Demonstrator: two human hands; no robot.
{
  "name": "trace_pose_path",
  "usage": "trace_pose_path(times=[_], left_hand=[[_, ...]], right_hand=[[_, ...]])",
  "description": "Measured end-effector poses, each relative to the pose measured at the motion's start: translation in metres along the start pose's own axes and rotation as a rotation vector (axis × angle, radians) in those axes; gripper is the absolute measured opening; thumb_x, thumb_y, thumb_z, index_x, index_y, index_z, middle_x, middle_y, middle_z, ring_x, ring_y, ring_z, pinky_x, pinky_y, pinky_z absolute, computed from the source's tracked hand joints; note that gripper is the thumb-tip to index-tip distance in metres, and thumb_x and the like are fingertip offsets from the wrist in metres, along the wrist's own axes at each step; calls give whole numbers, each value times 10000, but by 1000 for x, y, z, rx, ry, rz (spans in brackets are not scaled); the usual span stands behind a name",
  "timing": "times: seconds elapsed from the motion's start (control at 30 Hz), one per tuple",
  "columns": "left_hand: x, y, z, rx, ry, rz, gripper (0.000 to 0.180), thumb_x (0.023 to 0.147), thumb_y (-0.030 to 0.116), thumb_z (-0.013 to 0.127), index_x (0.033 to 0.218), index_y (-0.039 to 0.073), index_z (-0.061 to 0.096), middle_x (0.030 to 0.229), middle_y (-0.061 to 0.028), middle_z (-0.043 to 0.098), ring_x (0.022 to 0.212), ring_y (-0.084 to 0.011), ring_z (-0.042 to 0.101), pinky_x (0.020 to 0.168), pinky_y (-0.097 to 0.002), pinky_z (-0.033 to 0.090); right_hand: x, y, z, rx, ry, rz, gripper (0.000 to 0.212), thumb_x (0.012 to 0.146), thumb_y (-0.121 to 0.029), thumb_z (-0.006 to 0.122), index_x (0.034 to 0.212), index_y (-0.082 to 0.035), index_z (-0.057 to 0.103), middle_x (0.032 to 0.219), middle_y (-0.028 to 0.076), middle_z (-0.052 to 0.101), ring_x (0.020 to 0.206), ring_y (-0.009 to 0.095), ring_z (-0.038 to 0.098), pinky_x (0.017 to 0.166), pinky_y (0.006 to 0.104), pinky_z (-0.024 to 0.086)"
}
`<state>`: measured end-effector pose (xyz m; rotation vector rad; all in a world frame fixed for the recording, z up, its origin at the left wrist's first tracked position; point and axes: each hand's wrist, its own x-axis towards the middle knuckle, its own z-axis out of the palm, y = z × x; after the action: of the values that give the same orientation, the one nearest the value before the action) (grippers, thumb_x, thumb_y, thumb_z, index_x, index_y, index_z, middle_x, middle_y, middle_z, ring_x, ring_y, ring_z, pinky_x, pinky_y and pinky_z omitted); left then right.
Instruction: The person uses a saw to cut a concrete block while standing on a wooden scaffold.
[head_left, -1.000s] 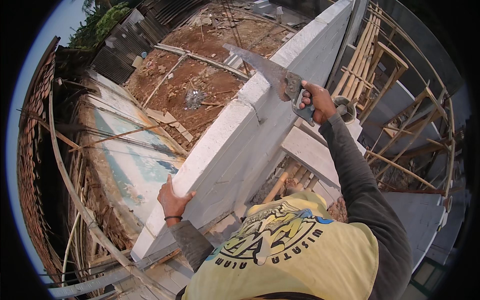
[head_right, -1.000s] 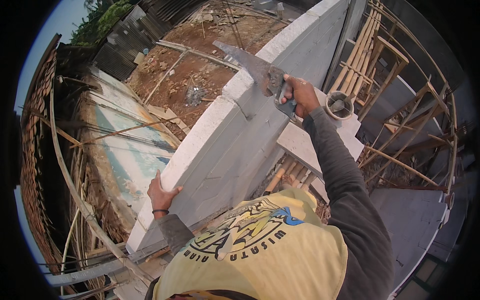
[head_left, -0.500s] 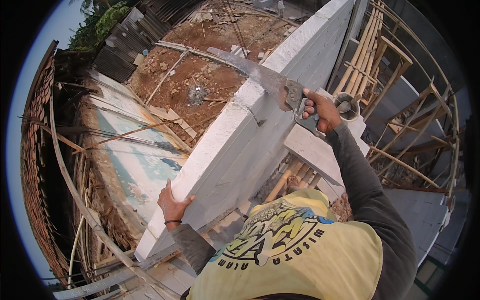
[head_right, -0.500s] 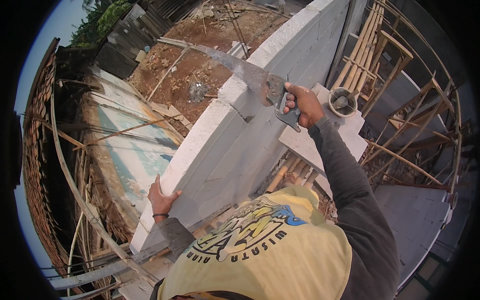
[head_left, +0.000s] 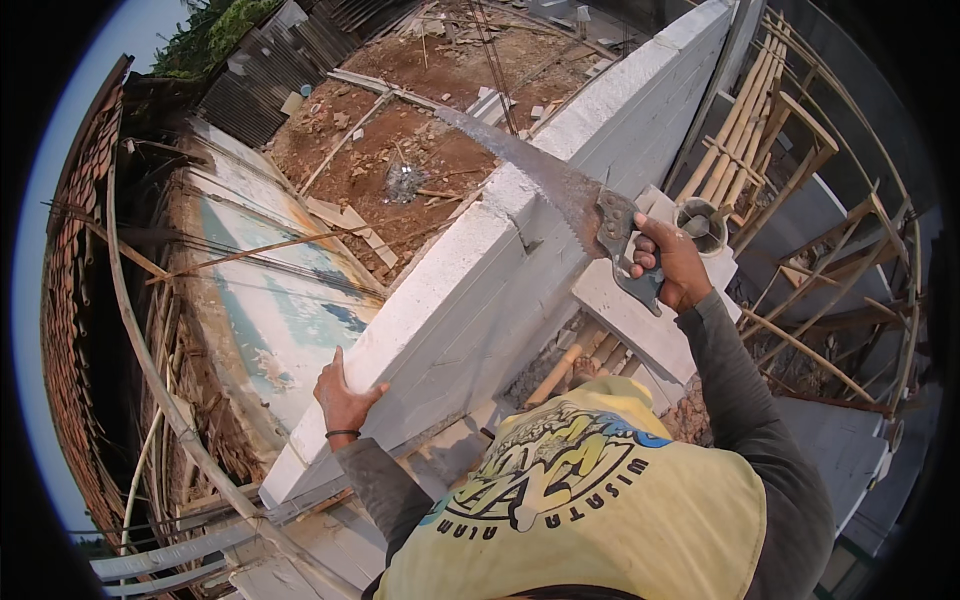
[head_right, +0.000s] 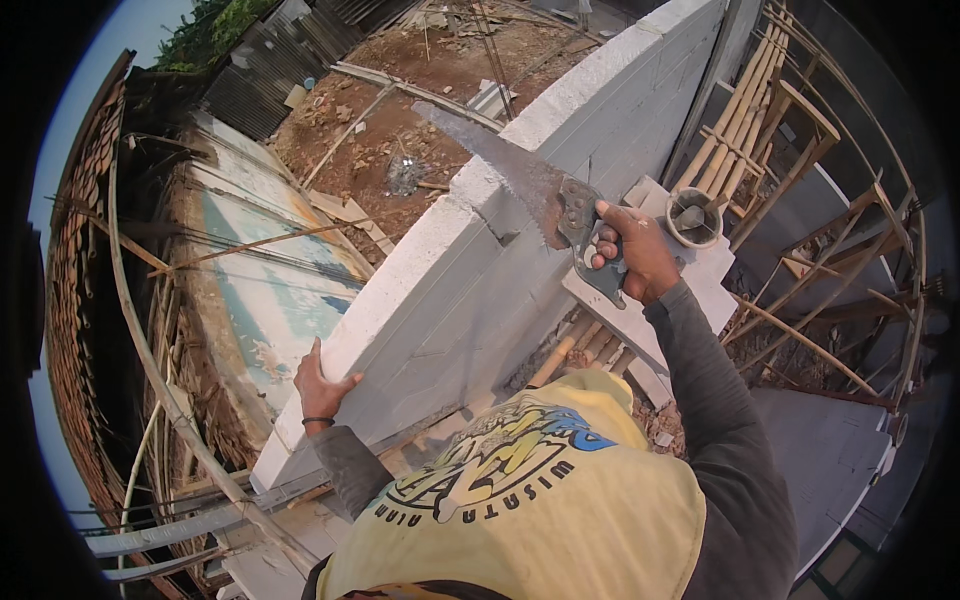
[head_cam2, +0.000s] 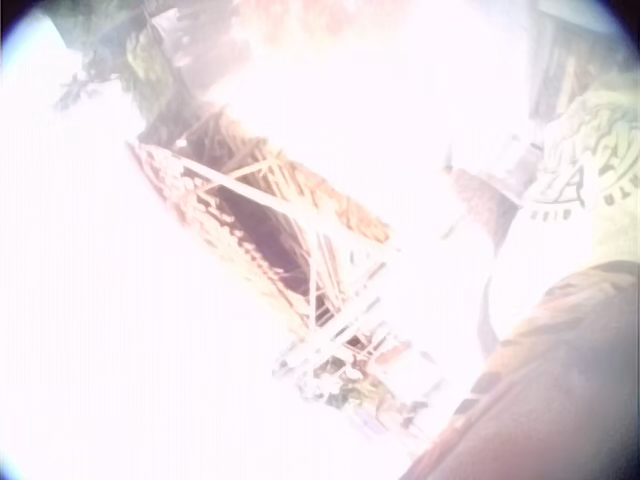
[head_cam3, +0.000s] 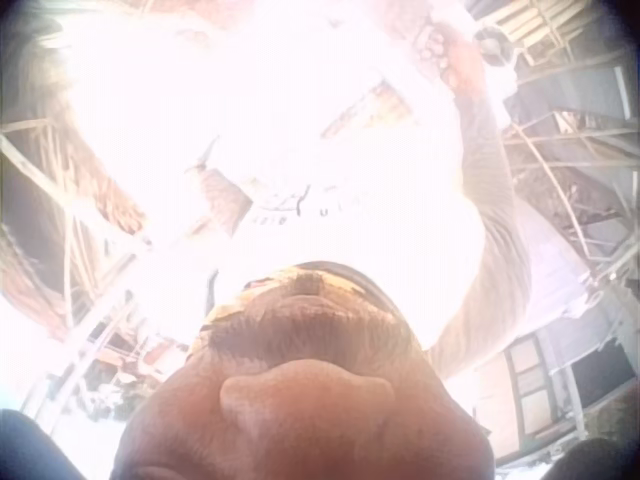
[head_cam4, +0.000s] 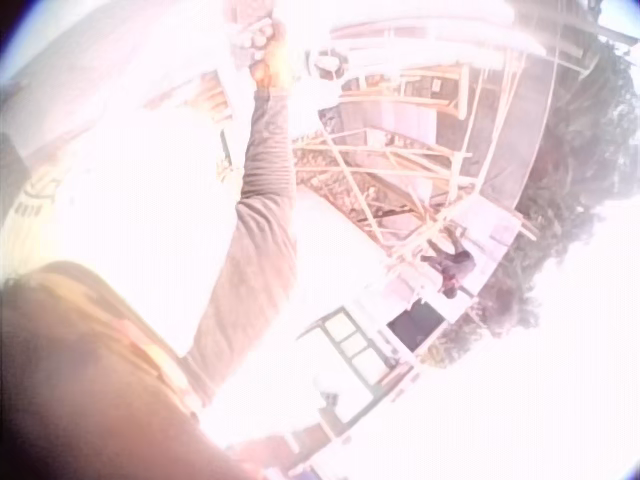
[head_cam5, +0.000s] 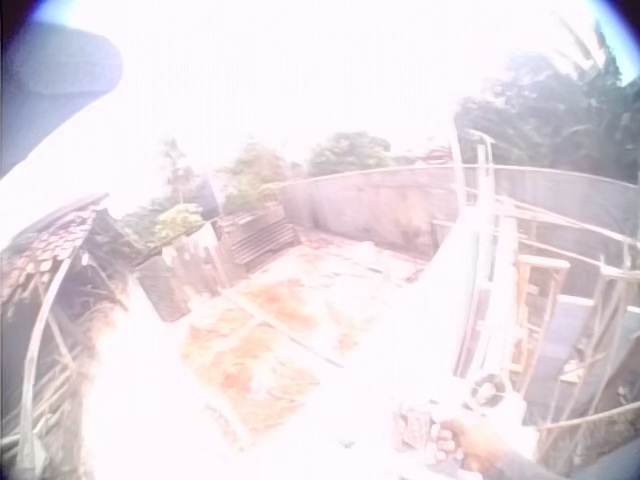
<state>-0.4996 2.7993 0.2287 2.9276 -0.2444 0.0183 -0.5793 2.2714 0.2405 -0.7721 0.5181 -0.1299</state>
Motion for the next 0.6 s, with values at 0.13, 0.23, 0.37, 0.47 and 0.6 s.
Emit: trace_pose_path(times=[0.13, 0.23, 0.37, 0.47, 0.6], left_hand=[[-1, -4, -2, 36, -7, 7, 1154, 535, 464, 912, 1471, -1, 423, 1148, -173, 593, 1114, -359, 534, 984, -484, 384], [8, 6, -3, 2, -25, 12, 1153, 539, 468, 910, 1472, -1, 422, 1148, -171, 593, 1126, -358, 527, 987, -481, 379], [3, -4, 3, 50, -11, 39, 1142, 538, 464, 912, 1468, 7, 431, 1140, -162, 595, 1114, -355, 532, 975, -483, 386], [0, -4, -1, 30, -14, 22, 1131, 538, 459, 914, 1465, 17, 439, 1138, -155, 596, 1103, -353, 537, 966, -488, 391], [-1, -8, 2, 10, 26, 41, 1126, 535, 458, 915, 1462, 26, 446, 1132, -151, 601, 1093, -345, 541, 965, -489, 394]], right_hand=[[16, -14, -14, 116, -68, 49, 186, 970, -189, 646, 998, -51, 523, 669, -43, 425, 521, 70, 439, 484, 280, 477], [71, -4, 2, 223, -27, -18, 188, 969, -195, 650, 966, -63, 515, 673, -40, 432, 523, 69, 435, 487, 279, 471], [45, 15, 14, 115, 8, 11, 196, 969, -201, 650, 944, -71, 506, 674, -40, 434, 521, 69, 432, 488, 286, 472], [-3, 22, -9, 106, -18, 46, 197, 971, -208, 646, 931, -81, 501, 670, -43, 430, 521, 70, 433, 487, 285, 471], [-2, -2, -13, 118, -49, 15, 176, 984, -203, 626, 924, -93, 503, 658, -48, 422, 517, 70, 434, 492, 290, 464]])
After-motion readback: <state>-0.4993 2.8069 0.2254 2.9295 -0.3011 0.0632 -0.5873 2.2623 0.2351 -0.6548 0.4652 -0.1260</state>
